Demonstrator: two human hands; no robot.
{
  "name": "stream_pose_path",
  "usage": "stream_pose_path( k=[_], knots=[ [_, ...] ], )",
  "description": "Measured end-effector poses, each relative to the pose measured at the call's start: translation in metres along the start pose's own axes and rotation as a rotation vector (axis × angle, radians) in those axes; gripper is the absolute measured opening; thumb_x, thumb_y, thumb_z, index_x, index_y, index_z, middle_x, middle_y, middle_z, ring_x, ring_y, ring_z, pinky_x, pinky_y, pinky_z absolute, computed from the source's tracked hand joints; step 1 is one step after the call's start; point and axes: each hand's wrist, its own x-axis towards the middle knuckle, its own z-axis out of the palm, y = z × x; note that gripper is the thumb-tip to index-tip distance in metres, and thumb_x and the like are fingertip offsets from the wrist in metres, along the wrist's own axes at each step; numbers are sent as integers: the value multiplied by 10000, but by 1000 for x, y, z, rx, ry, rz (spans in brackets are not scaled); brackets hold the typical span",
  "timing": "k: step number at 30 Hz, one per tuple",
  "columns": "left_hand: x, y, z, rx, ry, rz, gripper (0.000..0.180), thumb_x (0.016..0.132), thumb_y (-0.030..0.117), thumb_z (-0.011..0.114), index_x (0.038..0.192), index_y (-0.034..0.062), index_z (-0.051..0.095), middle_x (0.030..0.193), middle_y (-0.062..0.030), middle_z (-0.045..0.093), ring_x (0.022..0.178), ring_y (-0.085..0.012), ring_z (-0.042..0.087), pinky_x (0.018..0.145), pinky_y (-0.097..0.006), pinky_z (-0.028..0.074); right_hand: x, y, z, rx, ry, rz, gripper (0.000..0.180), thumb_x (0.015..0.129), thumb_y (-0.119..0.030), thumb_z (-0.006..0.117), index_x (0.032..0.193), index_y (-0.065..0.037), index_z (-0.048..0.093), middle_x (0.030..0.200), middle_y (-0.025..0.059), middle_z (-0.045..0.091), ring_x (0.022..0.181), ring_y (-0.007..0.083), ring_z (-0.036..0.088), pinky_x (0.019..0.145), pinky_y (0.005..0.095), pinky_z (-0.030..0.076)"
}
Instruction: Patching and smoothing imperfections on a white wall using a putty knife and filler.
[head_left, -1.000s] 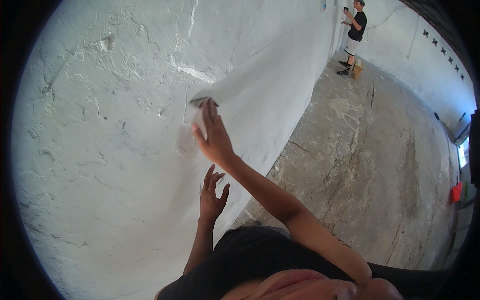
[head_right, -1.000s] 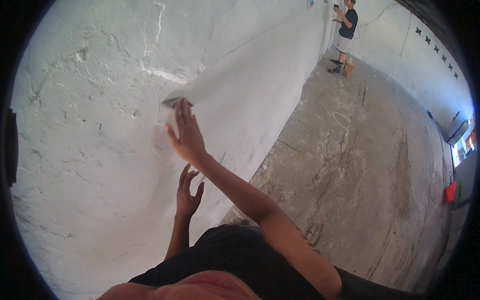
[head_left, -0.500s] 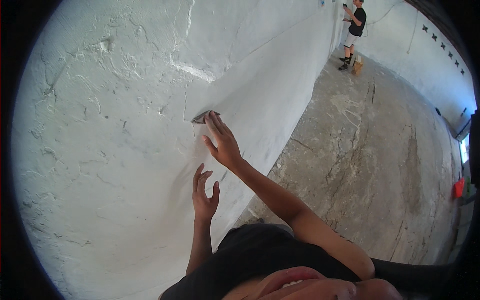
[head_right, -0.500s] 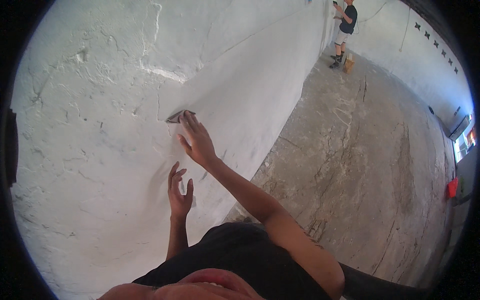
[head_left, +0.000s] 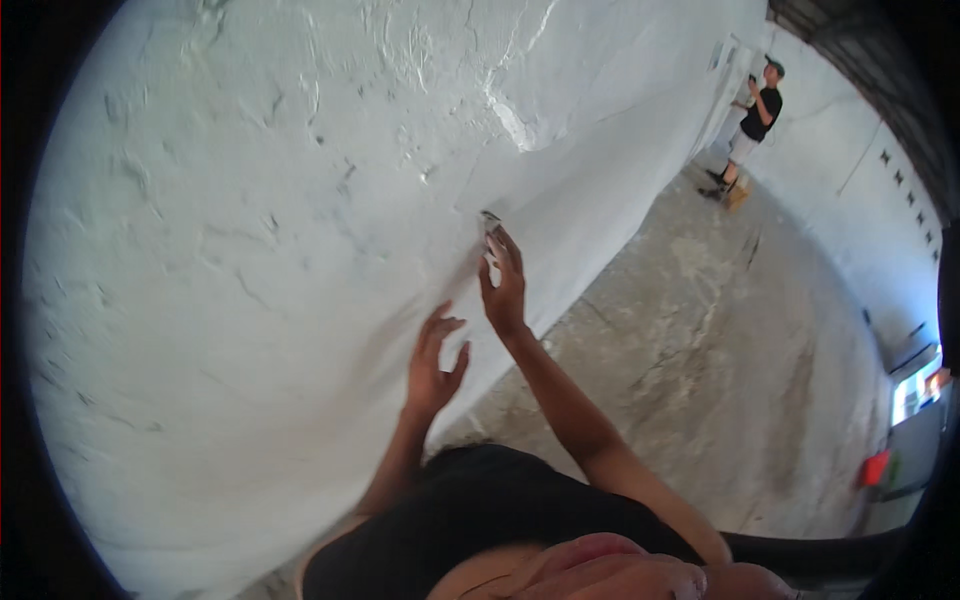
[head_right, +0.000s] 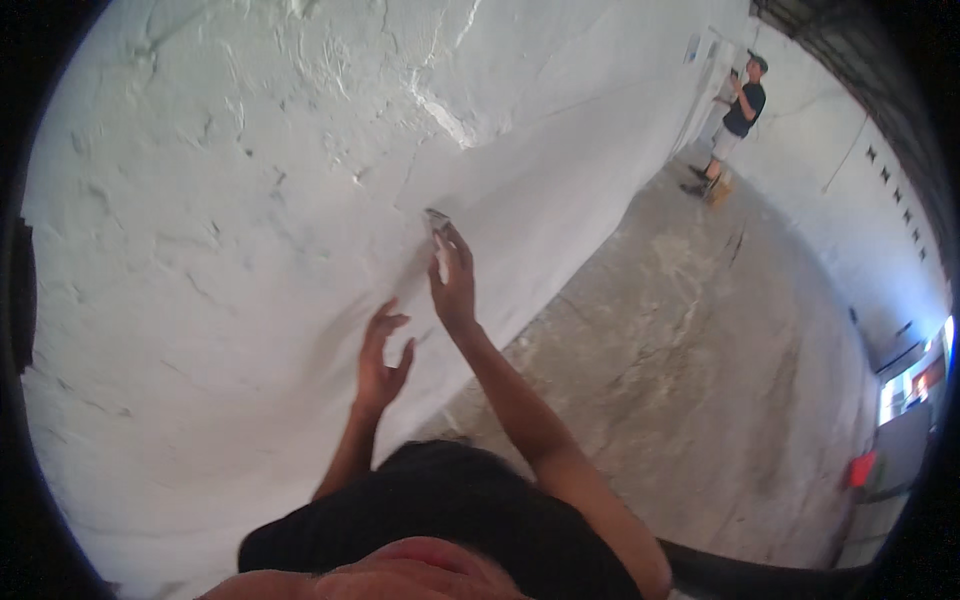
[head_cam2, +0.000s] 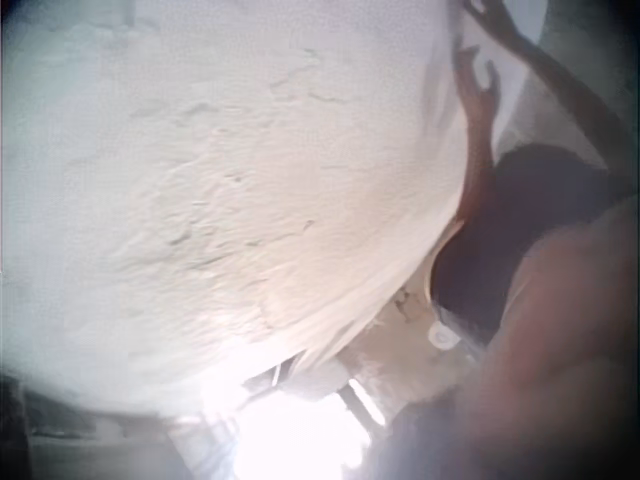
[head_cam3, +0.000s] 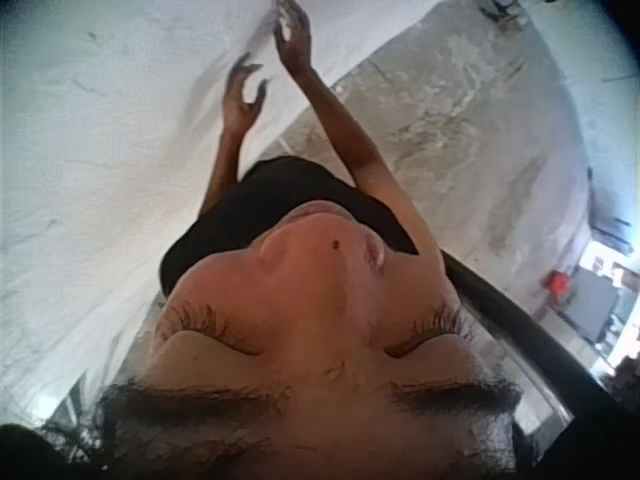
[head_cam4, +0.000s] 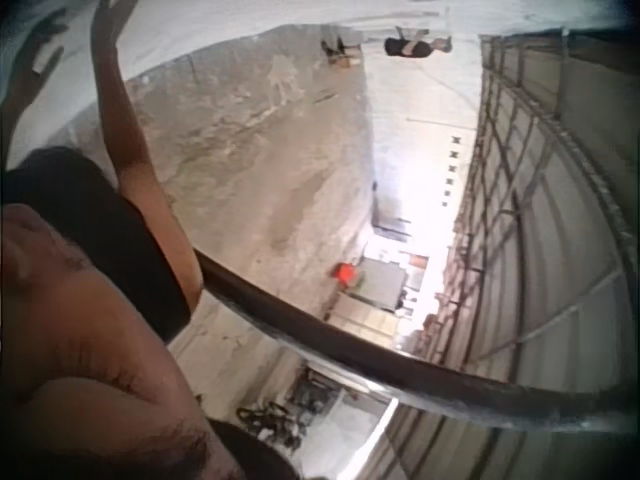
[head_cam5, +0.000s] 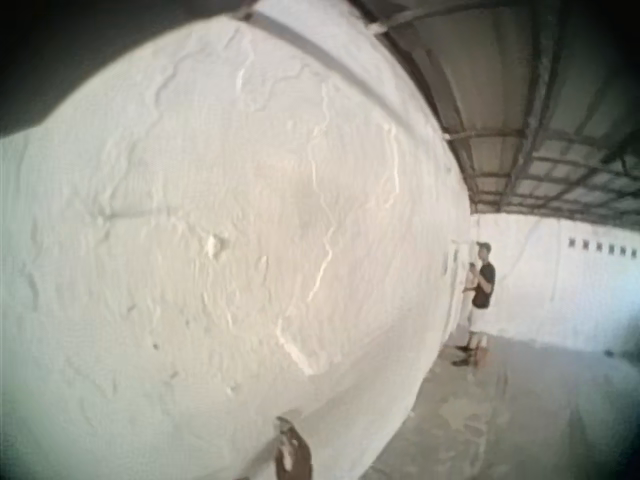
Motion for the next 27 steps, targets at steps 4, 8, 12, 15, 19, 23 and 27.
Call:
stream_pose_path(
  k=[4, 8, 12, 15, 19, 23, 27],
  knots=[
    [1, -5, 15, -81, -83, -29, 324, 863, 30, 688, 1175, 37, 603, 1405, -213, 526, 1244, -358, 570, 1005, -420, 490, -16, 5, -1, 136, 23, 162, 421, 916, 39, 597, 1328, -40, 558, 1376, 183, 499, 1115, 286, 613, 814, 331, 568],
    [8, -8, 17, -86, -104, -27, 322, 880, 38, 666, 1192, 27, 588, 1423, -212, 518, 1232, -353, 564, 916, -430, 507, -13, 2, 5, 177, 57, 233, 437, 889, 64, 598, 1310, -38, 539, 1316, 194, 497, 1026, 267, 631, 776, 315, 568],
    [9, -21, 30, -155, -138, -81, 334, 918, 93, 648, 1233, 22, 564, 1430, -217, 507, 1230, -363, 564, 942, -442, 494, -25, 9, 10, 158, 10, 392, 493, 887, 46, 599, 1357, -58, 491, 1272, 195, 530, 955, 230, 652, 787, 311, 558],
    [3, -35, 38, -193, -147, -114, 370, 947, 157, 637, 1277, 26, 533, 1450, -212, 492, 1241, -353, 555, 955, -440, 484, -42, 2, -3, 453, -152, 676, 540, 888, 34, 603, 1394, -64, 445, 1219, 183, 575, 931, 193, 653, 804, 308, 551],
    [-1, -32, 60, -207, -286, -165, 489, 979, 216, 618, 1400, 28, 452, 1511, -221, 419, 1323, -365, 498, 1007, -444, 454, -64, 21, -45, 681, -141, 894, 577, 891, 18, 619, 1426, -41, 412, 1176, 133, 618, 958, 166, 640, 875, 309, 527],
    [-7, -44, 77, -294, -392, -278, 577, 1002, 180, 583, 1506, 28, 345, 1563, -196, 363, 1324, -342, 507, 1034, -447, 442, -77, 36, -71, 923, -42, 1043, 532, 888, -11, 625, 1394, -30, 464, 1037, 73, 656, 1013, 139, 615, 853, 295, 508],
    [-5, -71, 93, -572, -423, -630, 556, 1065, 348, 456, 1516, 41, 353, 1507, -130, 445, 1293, -264, 535, 1035, -407, 431, -75, 29, -85, 994, -202, 1104, 556, 888, -61, 639, 1414, -74, 462, 1034, 36, 645, 953, 110, 591, 815, 282, 449]
  ],
)
